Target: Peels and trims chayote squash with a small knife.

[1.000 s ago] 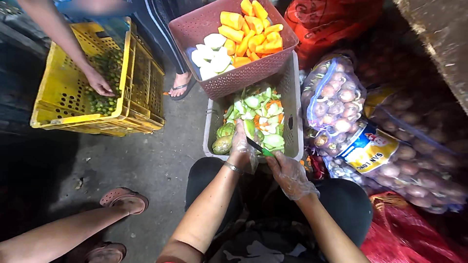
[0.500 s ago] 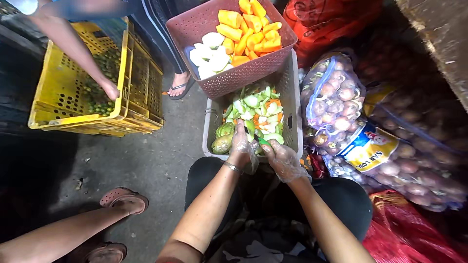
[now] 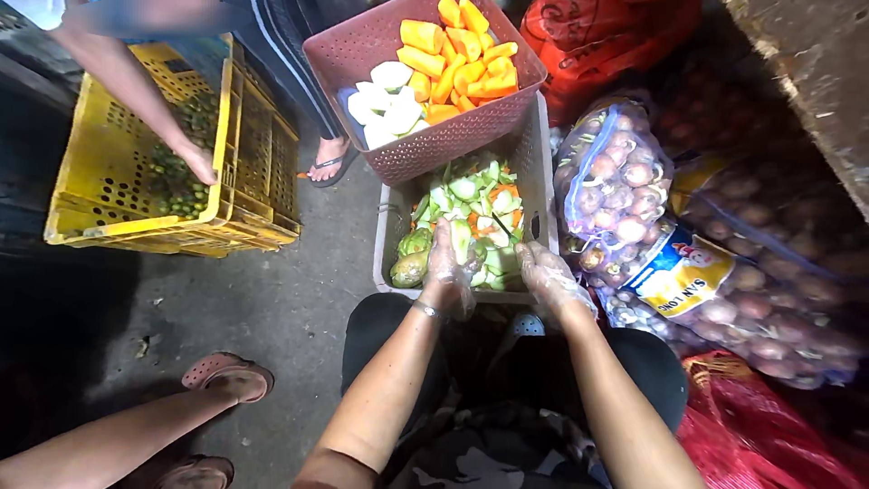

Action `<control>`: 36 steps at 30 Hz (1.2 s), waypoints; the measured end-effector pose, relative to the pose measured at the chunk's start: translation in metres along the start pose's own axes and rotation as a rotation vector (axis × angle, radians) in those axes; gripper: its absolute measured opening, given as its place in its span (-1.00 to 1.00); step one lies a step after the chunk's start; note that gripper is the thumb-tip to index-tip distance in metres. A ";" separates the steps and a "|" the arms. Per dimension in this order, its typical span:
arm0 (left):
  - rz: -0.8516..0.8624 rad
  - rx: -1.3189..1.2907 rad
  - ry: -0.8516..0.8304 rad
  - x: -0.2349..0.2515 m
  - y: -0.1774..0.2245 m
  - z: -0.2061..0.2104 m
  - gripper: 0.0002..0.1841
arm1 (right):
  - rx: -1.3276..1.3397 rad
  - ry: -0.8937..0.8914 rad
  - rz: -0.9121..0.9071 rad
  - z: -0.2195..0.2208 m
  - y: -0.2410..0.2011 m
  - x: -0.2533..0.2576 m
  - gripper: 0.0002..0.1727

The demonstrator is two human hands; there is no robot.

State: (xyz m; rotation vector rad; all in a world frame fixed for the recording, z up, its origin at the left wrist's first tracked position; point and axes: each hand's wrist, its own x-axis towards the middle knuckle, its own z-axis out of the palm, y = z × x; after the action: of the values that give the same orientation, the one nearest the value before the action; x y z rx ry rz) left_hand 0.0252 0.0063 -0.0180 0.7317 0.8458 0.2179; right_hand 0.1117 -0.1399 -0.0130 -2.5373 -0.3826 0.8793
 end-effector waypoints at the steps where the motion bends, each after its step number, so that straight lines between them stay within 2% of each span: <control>1: 0.015 0.008 0.010 -0.001 0.001 0.001 -0.44 | 0.025 0.041 -0.094 0.000 -0.001 -0.013 -0.45; 3: 0.054 0.074 0.044 0.000 -0.002 0.000 -0.41 | 0.047 0.135 -0.353 0.009 0.001 -0.036 -0.50; 5: 0.072 0.124 0.033 -0.004 -0.003 -0.006 -0.36 | -0.012 0.152 -0.487 0.016 0.000 -0.053 -0.42; 9: 0.104 0.083 0.007 -0.002 -0.006 -0.006 -0.44 | -0.121 0.136 -0.494 0.019 0.001 -0.062 -0.33; 13: 0.089 0.114 0.051 -0.005 -0.005 -0.003 -0.44 | -0.131 0.157 -0.468 0.024 0.001 -0.057 -0.38; 17: 0.035 0.164 0.097 -0.008 -0.002 0.001 -0.39 | -0.120 0.306 -0.511 0.034 0.000 -0.043 -0.42; 20: 0.011 0.124 0.112 -0.006 -0.003 0.002 -0.44 | -0.117 0.357 -0.480 0.037 -0.010 -0.036 -0.43; 22: 0.011 0.047 0.075 -0.006 -0.003 0.001 -0.49 | -0.095 0.316 -0.402 0.036 -0.019 -0.035 -0.45; 24: 0.055 -0.034 -0.008 -0.009 -0.002 0.002 -0.58 | -0.077 0.249 -0.318 0.032 -0.028 -0.036 -0.45; 26: 0.159 0.002 -0.144 -0.008 -0.007 -0.004 -0.70 | -0.061 0.205 -0.271 0.026 -0.032 -0.037 -0.44; 31: 0.339 0.230 -0.303 -0.001 -0.013 -0.010 -0.62 | -0.023 0.181 -0.264 0.015 -0.027 -0.034 -0.46; 36: 0.360 0.317 -0.414 -0.004 -0.019 -0.007 -0.54 | 0.086 -0.013 -0.054 -0.002 -0.011 0.005 -0.37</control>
State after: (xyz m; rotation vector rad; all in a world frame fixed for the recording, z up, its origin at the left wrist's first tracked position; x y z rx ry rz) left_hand 0.0158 -0.0062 -0.0313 1.1802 0.3505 0.2443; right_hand 0.1155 -0.1287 -0.0095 -2.4324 -0.4068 0.8736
